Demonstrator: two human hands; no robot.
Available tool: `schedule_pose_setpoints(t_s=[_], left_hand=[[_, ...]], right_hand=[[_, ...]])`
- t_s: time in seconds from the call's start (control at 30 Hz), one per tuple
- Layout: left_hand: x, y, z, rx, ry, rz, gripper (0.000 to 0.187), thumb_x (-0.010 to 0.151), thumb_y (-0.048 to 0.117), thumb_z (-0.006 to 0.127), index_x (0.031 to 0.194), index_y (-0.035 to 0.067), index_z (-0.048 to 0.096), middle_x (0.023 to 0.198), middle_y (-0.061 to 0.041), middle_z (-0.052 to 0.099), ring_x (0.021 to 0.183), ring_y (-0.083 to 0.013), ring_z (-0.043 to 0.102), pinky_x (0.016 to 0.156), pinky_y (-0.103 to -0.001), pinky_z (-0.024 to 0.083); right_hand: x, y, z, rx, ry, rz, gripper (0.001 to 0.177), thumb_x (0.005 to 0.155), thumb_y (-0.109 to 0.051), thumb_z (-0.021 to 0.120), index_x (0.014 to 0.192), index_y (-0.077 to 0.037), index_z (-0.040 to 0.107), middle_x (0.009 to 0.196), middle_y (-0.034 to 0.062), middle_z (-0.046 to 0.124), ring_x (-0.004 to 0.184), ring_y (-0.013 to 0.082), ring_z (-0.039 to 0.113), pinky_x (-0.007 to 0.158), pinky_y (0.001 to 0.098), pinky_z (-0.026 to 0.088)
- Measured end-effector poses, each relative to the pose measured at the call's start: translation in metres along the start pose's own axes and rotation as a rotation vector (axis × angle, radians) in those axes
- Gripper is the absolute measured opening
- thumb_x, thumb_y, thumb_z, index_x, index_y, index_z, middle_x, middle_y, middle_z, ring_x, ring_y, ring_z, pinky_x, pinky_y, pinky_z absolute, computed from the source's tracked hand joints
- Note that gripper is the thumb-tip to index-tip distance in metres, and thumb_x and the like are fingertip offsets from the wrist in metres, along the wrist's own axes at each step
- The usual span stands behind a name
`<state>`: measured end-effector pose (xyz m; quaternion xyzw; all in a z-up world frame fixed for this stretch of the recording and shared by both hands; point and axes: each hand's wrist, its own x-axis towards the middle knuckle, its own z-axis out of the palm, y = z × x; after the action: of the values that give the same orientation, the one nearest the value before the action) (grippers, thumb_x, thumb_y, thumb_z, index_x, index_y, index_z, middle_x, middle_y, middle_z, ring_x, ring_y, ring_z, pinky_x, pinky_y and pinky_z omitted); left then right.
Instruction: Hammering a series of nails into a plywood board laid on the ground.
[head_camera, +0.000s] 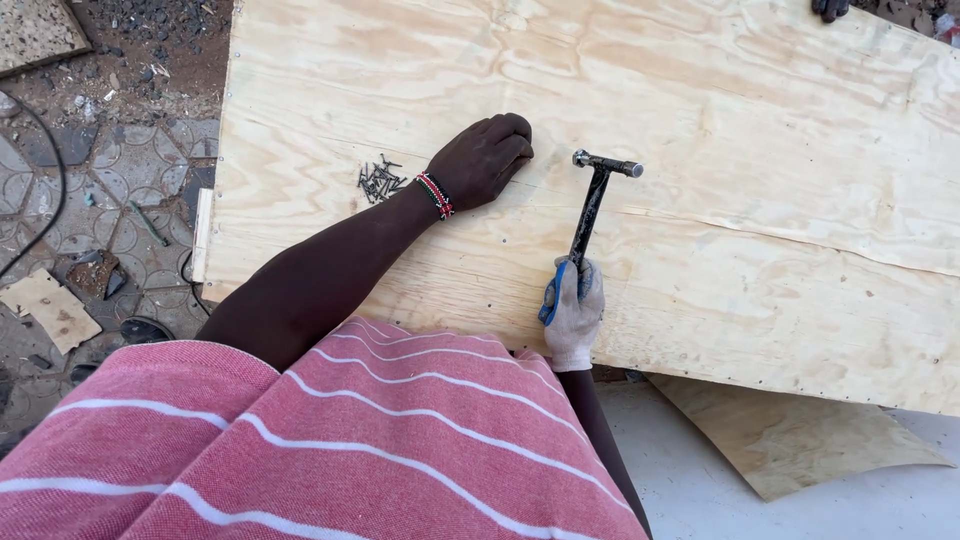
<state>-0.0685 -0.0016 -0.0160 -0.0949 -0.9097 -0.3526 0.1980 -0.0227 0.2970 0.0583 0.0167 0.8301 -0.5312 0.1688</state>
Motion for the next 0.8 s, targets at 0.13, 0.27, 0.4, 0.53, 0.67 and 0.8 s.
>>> schedule_pose_setpoints(t_s=[0.13, 0.27, 0.4, 0.53, 0.67, 0.8], left_hand=[[-0.003, -0.001, 0.003, 0.011, -0.013, 0.039, 0.009, 0.120, 0.012, 0.069, 0.116, 0.005, 0.067, 0.129, -0.011, 0.063, 0.118, -0.0374, 0.074, 0.097, -0.048, 0.063], [-0.002, 0.004, 0.000, 0.045, -0.020, 0.060, 0.010, 0.120, 0.010, 0.070, 0.112, 0.004, 0.070, 0.128, -0.011, 0.066, 0.114, -0.0370, 0.077, 0.094, -0.047, 0.064], [0.005, 0.008, -0.007, -0.092, 0.025, -0.109, 0.008, 0.119, 0.012, 0.073, 0.117, 0.005, 0.073, 0.131, -0.012, 0.067, 0.108, -0.0445, 0.079, 0.090, -0.055, 0.067], [0.028, 0.005, -0.012, -0.336, 0.230, -0.427, 0.008, 0.116, 0.012, 0.072, 0.109, 0.012, 0.069, 0.123, -0.002, 0.063, 0.086, -0.0193, 0.070, 0.072, -0.040, 0.056], [0.017, 0.001, -0.016, -0.343, 0.141, -0.366, 0.006, 0.113, 0.008, 0.080, 0.110, 0.010, 0.076, 0.123, -0.002, 0.065, 0.087, -0.0184, 0.072, 0.076, -0.037, 0.059], [0.015, 0.001, -0.021, -0.432, 0.014, -0.305, 0.009, 0.113, 0.001, 0.078, 0.108, 0.008, 0.077, 0.127, -0.003, 0.063, 0.083, -0.0169, 0.060, 0.077, -0.034, 0.051]], right_hand=[[-0.002, 0.004, -0.001, 0.017, 0.003, 0.020, 0.026, 0.125, -0.031, 0.062, 0.118, -0.012, 0.077, 0.060, 0.0031, 0.061, 0.050, 0.0155, 0.067, 0.048, 0.0259, 0.053], [-0.002, 0.001, 0.002, 0.037, -0.005, -0.015, 0.025, 0.126, -0.029, 0.060, 0.117, -0.011, 0.077, 0.060, 0.0034, 0.060, 0.050, 0.0144, 0.065, 0.047, 0.0256, 0.052], [-0.002, 0.004, 0.000, 0.028, -0.010, -0.021, 0.025, 0.126, -0.030, 0.062, 0.118, -0.012, 0.077, 0.061, 0.0045, 0.061, 0.051, 0.0147, 0.066, 0.047, 0.0257, 0.052], [-0.003, -0.017, 0.002, 0.116, -0.025, 0.123, 0.026, 0.124, -0.035, 0.058, 0.117, -0.012, 0.070, 0.065, 0.0013, 0.055, 0.045, 0.0122, 0.045, 0.043, 0.0296, 0.038], [-0.006, -0.020, 0.005, 0.145, -0.015, 0.139, 0.024, 0.123, -0.032, 0.059, 0.117, -0.012, 0.071, 0.065, 0.0022, 0.054, 0.045, 0.0117, 0.044, 0.040, 0.0289, 0.039], [-0.005, -0.020, 0.001, 0.159, -0.021, 0.136, 0.025, 0.123, -0.032, 0.059, 0.117, -0.011, 0.071, 0.065, 0.0013, 0.054, 0.045, 0.0112, 0.044, 0.040, 0.0283, 0.038]])
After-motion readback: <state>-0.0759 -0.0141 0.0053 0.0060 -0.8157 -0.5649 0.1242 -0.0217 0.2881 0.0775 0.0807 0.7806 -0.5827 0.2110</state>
